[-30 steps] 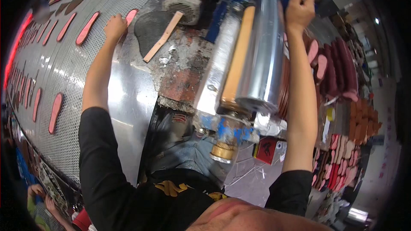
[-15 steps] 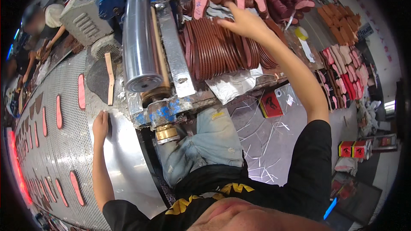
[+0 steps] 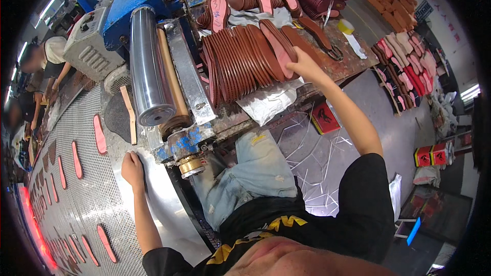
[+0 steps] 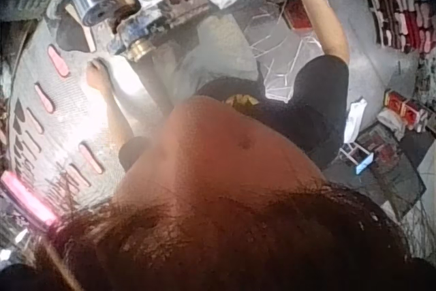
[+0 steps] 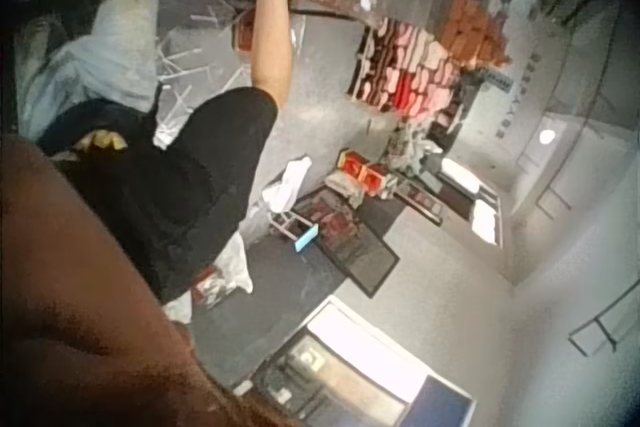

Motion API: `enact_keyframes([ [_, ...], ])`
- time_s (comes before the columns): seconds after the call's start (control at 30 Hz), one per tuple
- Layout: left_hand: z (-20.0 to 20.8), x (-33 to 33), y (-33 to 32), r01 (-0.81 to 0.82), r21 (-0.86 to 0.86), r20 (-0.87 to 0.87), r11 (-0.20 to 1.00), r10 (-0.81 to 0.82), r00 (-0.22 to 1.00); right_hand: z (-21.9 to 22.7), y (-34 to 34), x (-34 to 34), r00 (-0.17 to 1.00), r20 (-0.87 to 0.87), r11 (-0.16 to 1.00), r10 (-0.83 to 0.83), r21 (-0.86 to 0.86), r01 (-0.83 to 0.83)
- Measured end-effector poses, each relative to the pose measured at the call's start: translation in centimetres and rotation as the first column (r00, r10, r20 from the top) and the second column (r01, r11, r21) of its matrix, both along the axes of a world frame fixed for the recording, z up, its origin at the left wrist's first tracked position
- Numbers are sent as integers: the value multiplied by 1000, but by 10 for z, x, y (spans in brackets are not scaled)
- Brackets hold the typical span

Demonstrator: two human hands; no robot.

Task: Apply glue or adhesive to shoe components using a roller machine and place them on a conveyor.

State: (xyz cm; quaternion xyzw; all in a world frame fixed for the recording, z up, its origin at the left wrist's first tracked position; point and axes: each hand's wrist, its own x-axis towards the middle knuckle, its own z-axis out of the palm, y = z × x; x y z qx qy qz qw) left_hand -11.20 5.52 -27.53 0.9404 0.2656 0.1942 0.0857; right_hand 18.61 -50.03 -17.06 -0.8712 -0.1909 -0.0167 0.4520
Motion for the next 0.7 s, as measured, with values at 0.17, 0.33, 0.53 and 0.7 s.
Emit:
enact_keyframes([
  [0.17,8,-14,-20,-24,-264,385,964,128,914,40,-23,-25,979,-20,908,-205,368,198],
  [0.33,62,-18,-183,366,-670,592,645,168,788,35,-72,-120,967,-195,806,-164,539,245],
  [0.53,88,-10,-280,709,-705,694,25,-177,697,-9,-2,-223,839,-374,915,394,248,-319],
  [0.7,64,-39,-262,394,-900,434,-185,-318,843,-56,19,-253,557,-566,753,608,634,-177],
])
